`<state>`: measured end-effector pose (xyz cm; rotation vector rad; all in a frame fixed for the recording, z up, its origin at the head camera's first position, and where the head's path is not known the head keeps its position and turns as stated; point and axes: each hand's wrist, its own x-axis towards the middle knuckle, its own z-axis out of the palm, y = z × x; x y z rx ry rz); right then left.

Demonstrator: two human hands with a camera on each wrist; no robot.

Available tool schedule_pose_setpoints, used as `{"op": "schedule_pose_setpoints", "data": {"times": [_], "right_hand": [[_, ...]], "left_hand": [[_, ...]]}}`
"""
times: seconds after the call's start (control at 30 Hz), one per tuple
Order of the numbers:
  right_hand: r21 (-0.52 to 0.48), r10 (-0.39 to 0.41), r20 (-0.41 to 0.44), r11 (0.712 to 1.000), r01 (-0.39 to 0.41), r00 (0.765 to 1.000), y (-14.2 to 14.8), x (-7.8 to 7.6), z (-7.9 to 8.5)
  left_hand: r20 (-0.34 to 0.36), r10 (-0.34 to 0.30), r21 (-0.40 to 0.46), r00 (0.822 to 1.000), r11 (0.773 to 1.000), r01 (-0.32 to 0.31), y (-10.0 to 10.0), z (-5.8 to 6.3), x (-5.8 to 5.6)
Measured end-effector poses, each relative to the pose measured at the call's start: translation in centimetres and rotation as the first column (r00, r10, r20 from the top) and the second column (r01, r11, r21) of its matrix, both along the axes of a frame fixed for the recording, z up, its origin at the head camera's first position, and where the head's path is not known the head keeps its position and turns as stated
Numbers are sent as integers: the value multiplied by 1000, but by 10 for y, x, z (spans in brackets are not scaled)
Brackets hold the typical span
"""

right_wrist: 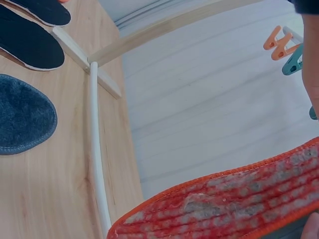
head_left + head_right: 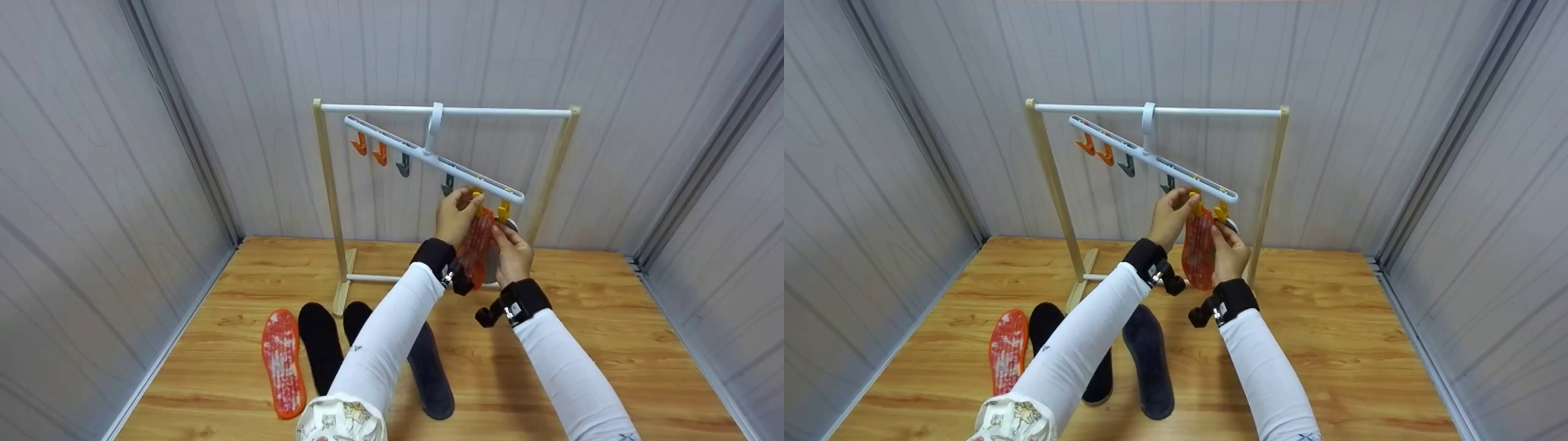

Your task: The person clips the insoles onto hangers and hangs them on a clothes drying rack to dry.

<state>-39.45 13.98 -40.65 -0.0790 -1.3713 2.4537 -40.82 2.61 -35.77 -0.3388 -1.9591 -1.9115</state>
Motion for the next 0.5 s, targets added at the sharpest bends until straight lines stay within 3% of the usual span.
{"op": "schedule_pose_setpoints", "data": {"times": [0.5], "right_hand": [[-11,21,1,1000,-21,1000,4,1,-3]], "left_hand": [[43,82,-19,996,997,-81,-3,-16,1]]}}
